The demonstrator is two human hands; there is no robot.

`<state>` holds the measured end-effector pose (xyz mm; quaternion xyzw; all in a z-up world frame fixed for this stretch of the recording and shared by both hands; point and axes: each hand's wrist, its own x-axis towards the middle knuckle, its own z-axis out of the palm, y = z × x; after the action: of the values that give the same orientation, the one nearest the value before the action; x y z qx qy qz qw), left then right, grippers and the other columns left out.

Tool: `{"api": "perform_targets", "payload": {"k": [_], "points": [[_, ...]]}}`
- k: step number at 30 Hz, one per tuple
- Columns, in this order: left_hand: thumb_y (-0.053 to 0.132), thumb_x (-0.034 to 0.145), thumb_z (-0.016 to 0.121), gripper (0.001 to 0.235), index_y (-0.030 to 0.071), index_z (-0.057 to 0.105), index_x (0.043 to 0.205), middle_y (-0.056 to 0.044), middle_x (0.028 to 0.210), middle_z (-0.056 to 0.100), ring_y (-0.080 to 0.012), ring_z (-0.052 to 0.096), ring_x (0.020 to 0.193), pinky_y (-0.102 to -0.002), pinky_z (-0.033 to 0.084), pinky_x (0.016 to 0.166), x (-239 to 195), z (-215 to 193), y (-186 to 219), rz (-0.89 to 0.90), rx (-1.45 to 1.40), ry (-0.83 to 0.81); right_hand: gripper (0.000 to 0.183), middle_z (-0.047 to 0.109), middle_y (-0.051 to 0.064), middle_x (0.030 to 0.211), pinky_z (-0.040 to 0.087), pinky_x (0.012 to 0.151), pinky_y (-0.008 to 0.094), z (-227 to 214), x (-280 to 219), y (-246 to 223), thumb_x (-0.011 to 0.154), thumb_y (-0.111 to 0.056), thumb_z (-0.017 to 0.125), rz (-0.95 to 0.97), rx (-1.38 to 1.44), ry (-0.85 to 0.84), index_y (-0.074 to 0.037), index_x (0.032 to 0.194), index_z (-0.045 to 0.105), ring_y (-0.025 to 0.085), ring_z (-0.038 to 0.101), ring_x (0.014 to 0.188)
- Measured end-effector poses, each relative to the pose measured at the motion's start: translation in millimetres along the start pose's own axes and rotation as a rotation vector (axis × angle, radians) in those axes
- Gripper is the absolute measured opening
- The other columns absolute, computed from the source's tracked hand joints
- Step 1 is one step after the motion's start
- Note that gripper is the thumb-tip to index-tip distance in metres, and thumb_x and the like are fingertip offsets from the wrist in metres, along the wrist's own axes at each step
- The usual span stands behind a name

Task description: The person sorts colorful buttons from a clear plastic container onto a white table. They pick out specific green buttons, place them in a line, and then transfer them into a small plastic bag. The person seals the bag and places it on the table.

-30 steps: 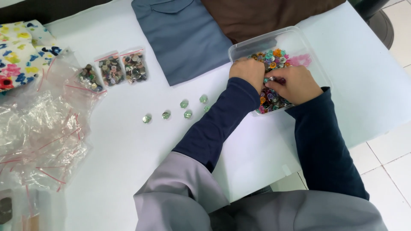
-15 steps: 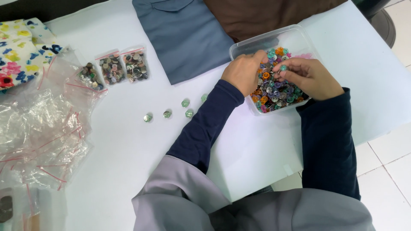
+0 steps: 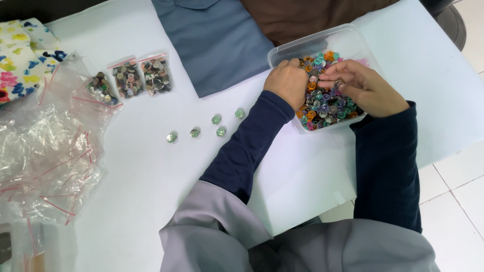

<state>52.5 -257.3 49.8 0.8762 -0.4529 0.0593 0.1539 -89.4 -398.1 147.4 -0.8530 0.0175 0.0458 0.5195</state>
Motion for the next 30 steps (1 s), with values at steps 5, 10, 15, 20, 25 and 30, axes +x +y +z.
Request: {"api": "perform_targets", "payload": {"k": [5,10,15,20,25,30], "points": [[0.009,0.08,0.068,0.01,0.015,0.075,0.084,-0.01,0.093,0.06,-0.0327,0.062,0.084,-0.046,0.057,0.071,-6.6,-12.6,-3.8,0.059,-0.166,0.085,0.026,0.063,0.013,0.136,0.046,0.115,0.036,3.7,-1.3,-5.9,0.105,-0.004,0.043,-0.009,-0.034,0.097,-0.005,0.13,0.052,0.023,0.062,0.13],[0.006,0.079,0.062,0.024,0.003,0.056,0.101,-0.014,0.08,0.067,-0.0369,0.066,0.071,-0.049,0.053,0.06,-20.2,-33.9,5.9,0.121,-0.209,0.232,0.012,0.068,0.014,0.121,0.053,0.108,0.034,10.5,0.7,-5.6,0.108,0.0,0.049,-0.08,-0.042,0.185,-0.001,0.115,0.059,0.025,0.07,0.117],[-0.003,0.085,0.063,0.017,0.012,0.054,0.085,-0.002,0.069,0.053,-0.0222,0.053,0.056,-0.038,0.045,0.05,-33.7,-52.5,15.3,0.231,-0.039,0.678,0.02,0.071,0.017,0.121,0.053,0.111,0.031,22.8,-5.0,-38.7,0.105,-0.003,0.052,0.012,-0.007,0.327,0.0,0.122,0.064,0.022,0.07,0.117],[-0.006,0.087,0.063,0.022,0.012,0.052,0.082,-0.003,0.074,0.052,-0.0226,0.055,0.064,-0.037,0.049,0.059,-84.8,-97.6,24.6,0.248,-0.02,0.781,0.017,0.074,0.015,0.108,0.056,0.103,0.03,25.8,0.2,-20.4,0.112,-0.007,0.059,-0.12,-0.227,0.45,0.003,0.12,0.07,0.021,0.072,0.108],[-0.01,0.09,0.068,0.024,0.012,0.058,0.088,-0.003,0.083,0.058,-0.0201,0.056,0.065,-0.032,0.051,0.062,-160.1,-131.7,1.6,0.283,0.093,0.74,0.007,0.077,0.029,0.114,0.06,0.095,0.046,66.4,1.1,-24.1,0.115,0.01,0.075,-0.667,-0.658,0.75,0.015,0.112,0.078,0.04,0.075,0.11],[0.014,0.093,0.07,0.003,0.013,0.067,0.092,-0.006,0.089,0.066,-0.0205,0.069,0.077,-0.029,0.057,0.066,-223.3,-139.3,-65.7,0.291,0.233,0.701,0.016,0.068,0.005,0.096,0.054,0.082,0.041,158.3,15.4,-44.1,0.09,-0.011,0.086,-1.009,-0.739,0.717,-0.014,0.106,0.084,0.026,0.062,0.081]]}}
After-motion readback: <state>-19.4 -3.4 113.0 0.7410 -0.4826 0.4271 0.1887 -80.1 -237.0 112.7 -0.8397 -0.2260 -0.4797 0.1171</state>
